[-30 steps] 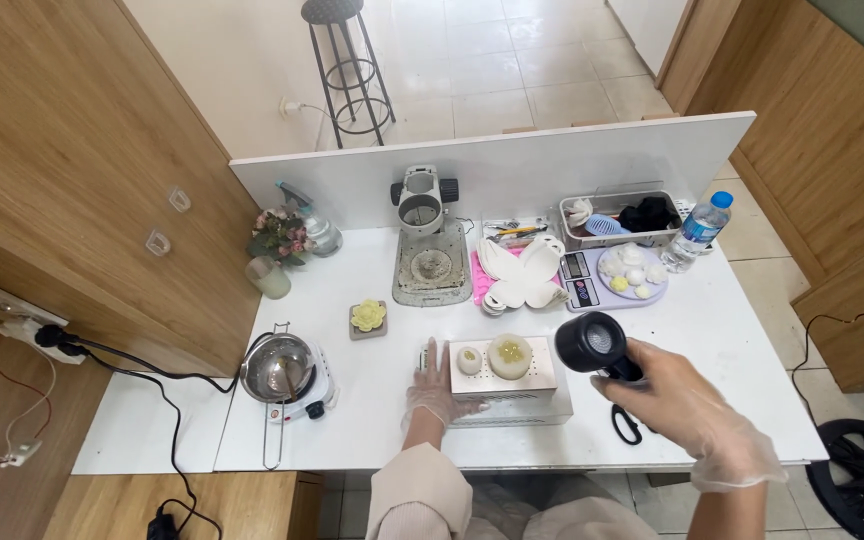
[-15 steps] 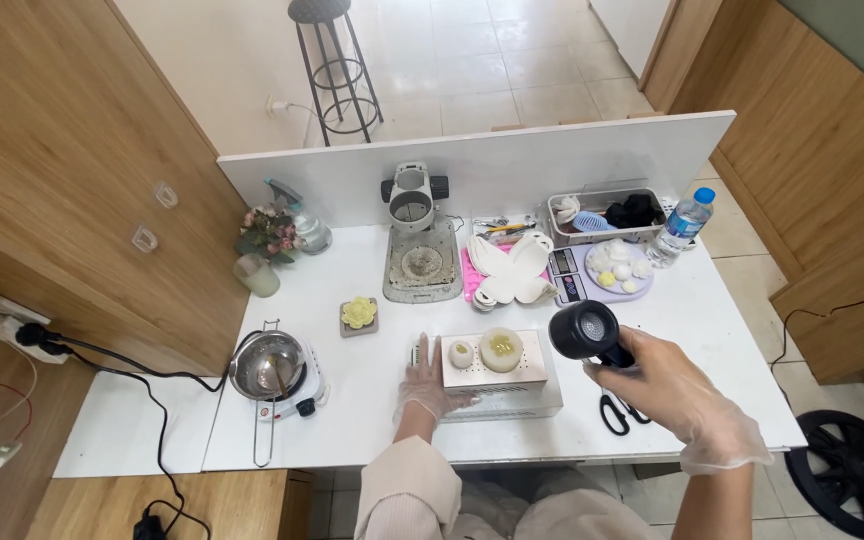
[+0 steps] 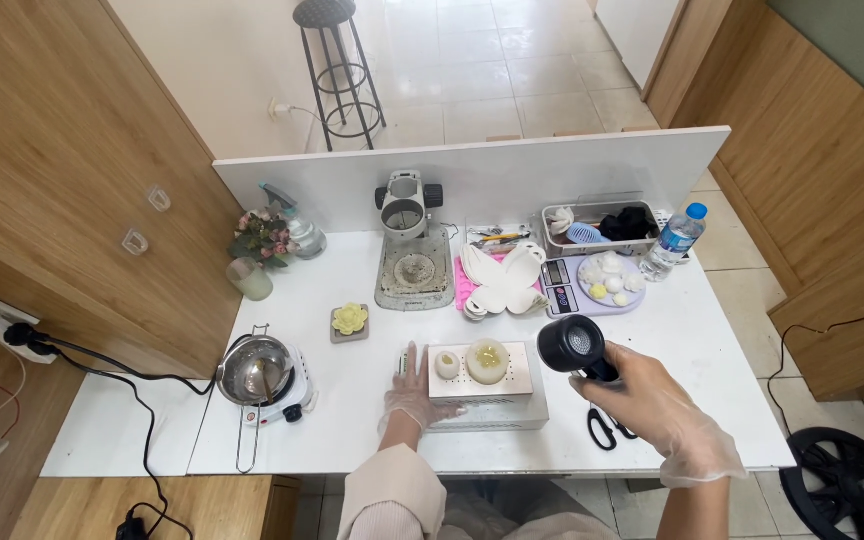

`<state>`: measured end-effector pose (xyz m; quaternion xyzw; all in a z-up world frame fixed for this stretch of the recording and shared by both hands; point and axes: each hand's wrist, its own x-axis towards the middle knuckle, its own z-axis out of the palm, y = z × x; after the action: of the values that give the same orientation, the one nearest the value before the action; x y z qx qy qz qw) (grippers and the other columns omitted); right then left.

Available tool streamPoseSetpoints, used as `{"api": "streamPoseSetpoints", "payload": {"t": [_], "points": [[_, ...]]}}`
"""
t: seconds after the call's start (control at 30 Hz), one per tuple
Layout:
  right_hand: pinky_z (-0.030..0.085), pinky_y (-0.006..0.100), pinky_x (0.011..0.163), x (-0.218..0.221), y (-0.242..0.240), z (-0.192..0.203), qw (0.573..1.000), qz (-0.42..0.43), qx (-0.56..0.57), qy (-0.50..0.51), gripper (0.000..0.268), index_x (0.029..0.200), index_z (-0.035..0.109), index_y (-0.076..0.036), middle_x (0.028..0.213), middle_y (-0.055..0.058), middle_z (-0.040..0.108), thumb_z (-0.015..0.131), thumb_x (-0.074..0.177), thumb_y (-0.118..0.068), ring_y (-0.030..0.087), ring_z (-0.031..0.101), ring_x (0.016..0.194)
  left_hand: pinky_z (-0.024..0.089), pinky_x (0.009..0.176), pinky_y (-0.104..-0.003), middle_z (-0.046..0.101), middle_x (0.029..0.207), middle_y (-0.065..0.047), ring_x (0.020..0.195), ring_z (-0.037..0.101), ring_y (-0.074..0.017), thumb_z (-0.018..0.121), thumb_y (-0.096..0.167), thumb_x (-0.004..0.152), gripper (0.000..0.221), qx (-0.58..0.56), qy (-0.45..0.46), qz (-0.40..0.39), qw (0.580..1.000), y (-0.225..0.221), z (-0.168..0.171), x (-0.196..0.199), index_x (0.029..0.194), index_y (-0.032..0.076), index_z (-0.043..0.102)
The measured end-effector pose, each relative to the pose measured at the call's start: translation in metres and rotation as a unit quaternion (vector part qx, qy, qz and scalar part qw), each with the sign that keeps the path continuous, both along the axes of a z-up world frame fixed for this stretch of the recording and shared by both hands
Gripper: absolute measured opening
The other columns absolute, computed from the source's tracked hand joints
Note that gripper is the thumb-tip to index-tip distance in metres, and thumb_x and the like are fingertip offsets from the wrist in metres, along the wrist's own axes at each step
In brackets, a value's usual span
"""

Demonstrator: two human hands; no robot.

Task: Heating a candle mold with a small hair dryer on a production workbench.

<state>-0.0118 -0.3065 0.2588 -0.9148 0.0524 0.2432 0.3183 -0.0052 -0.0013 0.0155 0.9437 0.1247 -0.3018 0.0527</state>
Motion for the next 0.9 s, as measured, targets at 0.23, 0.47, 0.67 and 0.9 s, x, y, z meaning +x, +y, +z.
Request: {"api": "streamPoseSetpoints", "payload": {"t": [0.23,0.47,0.67,0.9], "points": [[0.059,0.036,0.088,0.002,-0.005,0.007,1.0,0.017,-0.001,-0.002,0.045,0.12,0.073,-0.012,0.1,0.014,0.081,0.078,0.083,-0.037,0.024,0.078,0.093,0.048,0.108,-0.051,-0.031,0.168,-0.012,0.146,0.035,-0.0404,0.072,0.09,0.06,0.151,0.015,0.019,-0.006,1.0,-0.001,-0.005,0.004,0.162,0.024,-0.018],[0.057,0.037,0.09,0.003,-0.012,-0.005,0.999,-0.001,0.046,-0.01,0.043,0.119,0.074,-0.011,0.1,0.014,0.081,0.078,0.084,-0.035,0.025,0.076,0.095,0.046,0.111,-0.05,-0.029,0.168,-0.009,0.15,0.029,-0.0403,0.074,0.088,0.06,0.152,0.015,0.024,0.008,1.0,-0.003,0.002,0.002,0.162,0.026,-0.018],[0.055,0.036,0.092,0.007,-0.017,-0.018,0.999,0.017,0.041,-0.012,0.046,0.123,0.071,-0.012,0.105,0.013,0.08,0.076,0.081,-0.032,0.022,0.074,0.1,0.047,0.112,-0.047,-0.028,0.169,-0.008,0.151,0.03,-0.0386,0.075,0.086,0.059,0.152,0.014,0.02,0.015,1.0,-0.003,0.003,0.002,0.163,0.025,-0.017],[0.06,0.04,0.088,0.013,-0.016,-0.019,0.998,-0.035,0.056,0.019,0.047,0.126,0.069,-0.015,0.106,0.012,0.08,0.078,0.084,-0.035,0.024,0.076,0.1,0.043,0.114,-0.052,-0.033,0.168,-0.008,0.153,0.022,-0.0395,0.076,0.085,0.062,0.151,0.003,0.034,0.018,0.999,-0.004,0.008,0.001,0.162,0.026,-0.02]]}}
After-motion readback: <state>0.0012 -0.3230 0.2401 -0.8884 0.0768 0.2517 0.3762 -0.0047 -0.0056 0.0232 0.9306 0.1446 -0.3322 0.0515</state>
